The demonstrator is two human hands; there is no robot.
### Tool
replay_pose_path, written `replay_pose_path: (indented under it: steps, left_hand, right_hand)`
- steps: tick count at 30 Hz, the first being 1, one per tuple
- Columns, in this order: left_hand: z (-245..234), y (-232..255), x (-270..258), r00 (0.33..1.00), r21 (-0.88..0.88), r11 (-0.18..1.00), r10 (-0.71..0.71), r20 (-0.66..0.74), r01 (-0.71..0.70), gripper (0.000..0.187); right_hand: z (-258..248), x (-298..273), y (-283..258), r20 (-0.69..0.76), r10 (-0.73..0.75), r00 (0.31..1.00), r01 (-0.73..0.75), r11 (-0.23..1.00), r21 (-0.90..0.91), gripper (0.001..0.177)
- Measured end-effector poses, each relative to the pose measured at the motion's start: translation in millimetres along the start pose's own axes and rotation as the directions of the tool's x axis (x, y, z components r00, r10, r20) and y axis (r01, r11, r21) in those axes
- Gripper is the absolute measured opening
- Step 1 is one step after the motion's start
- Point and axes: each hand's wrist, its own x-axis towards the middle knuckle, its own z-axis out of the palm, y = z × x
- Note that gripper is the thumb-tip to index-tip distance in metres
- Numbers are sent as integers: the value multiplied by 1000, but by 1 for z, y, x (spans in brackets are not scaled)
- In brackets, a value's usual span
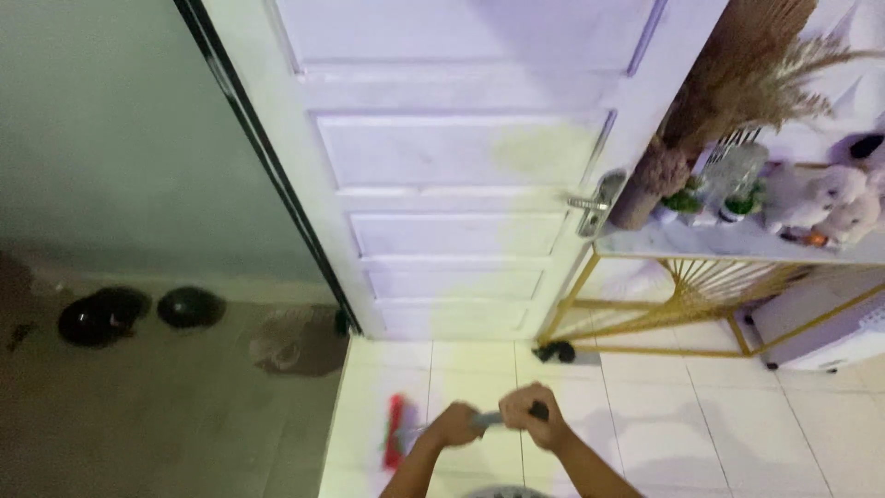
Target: Sweeping the tiled floor in the entryway with a broom.
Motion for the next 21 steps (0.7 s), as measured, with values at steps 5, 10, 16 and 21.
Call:
replay_pose_path:
  steps: [5,10,16,21]
  left_hand:
    - [9,-48,-31,991,78,995,-65,117,57,32]
    - [12,-40,-53,949,-68,956,-273,156,286,32]
    - [16,23,4,982,35,988,143,119,-149,29]
    - [9,75,47,958,-59,963,268,103,-263,32]
  right_hand:
    - [0,-50,50,-99,141,985,-134,988,76,34]
    - [-8,-68,63,-97,279,955,-267,956,121,41]
    - [-24,-25,2,-190,183,964,-170,982,86,42]
    - [-25,2,-38,-183,106,977,-170,911,-376,27]
